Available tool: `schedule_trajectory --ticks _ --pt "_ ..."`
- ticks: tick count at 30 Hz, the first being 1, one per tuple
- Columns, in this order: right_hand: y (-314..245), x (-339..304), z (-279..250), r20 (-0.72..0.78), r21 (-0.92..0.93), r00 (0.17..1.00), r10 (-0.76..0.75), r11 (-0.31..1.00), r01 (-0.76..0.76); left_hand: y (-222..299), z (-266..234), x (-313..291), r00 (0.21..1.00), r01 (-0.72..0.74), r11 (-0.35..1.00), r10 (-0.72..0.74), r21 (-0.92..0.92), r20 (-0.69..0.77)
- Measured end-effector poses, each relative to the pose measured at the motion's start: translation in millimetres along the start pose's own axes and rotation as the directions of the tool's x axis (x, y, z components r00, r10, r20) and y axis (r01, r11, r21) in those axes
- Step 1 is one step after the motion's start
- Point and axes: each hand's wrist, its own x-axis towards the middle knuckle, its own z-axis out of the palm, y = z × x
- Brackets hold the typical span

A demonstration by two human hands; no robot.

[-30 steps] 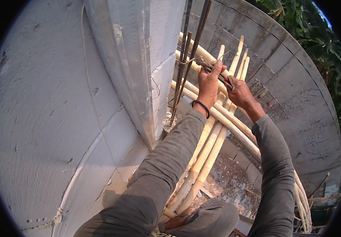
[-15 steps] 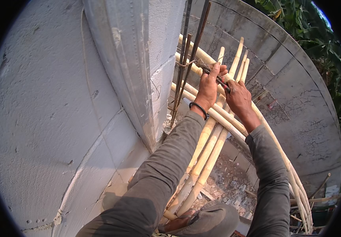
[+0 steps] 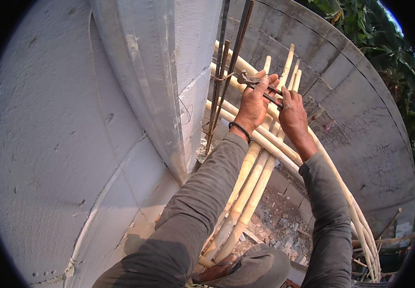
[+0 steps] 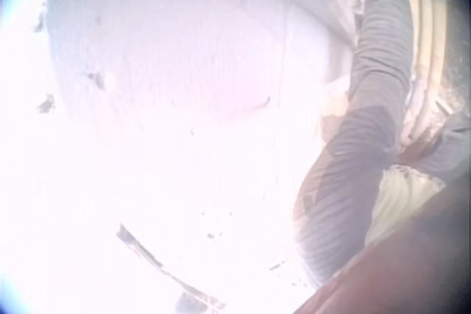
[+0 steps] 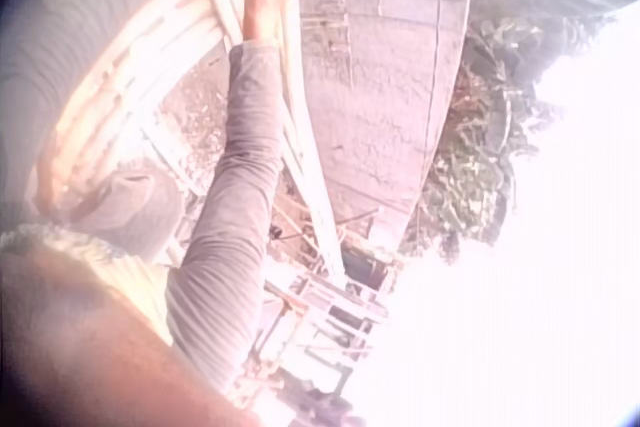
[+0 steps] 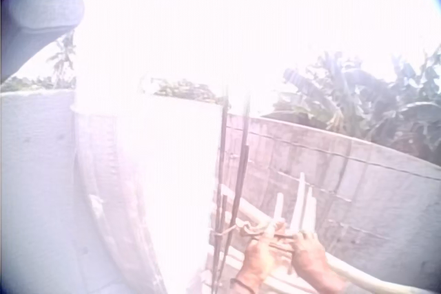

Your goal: The person ties pieces of thin wire around a bundle of rebar and bamboo scaffolding using a pair of pliers and their hands.

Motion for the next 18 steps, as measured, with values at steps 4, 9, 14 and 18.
schedule_trajectory --ticks 4,9,14,18 --pt "-1.1 8.2 -7.7 0.010 -0.019 0.999 0.036 0.999 -0.036 1.0 0.7 0.4 1.000 -0.019 0.997 0.019 0.079 0.001" --pt "10.6 28.3 -28.2 0.594 0.178 0.804 0.024 0.971 -0.160 18.4 -1.3 -3.3 0.989 -0.094 0.833 0.140 0.545 -0.042" --pt "-0.7 7.8 -34.8 0.865 0.444 0.491 -0.104 0.613 -0.653 25.0 3.1 -6.9 0.997 -0.006 0.936 0.034 0.351 -0.073" --pt "-20.5 -31.8 -13.0 0.083 0.033 0.987 0.138 0.989 -0.141 1.3 21.7 0.5 0.936 -0.078 0.975 0.142 0.206 -0.321"
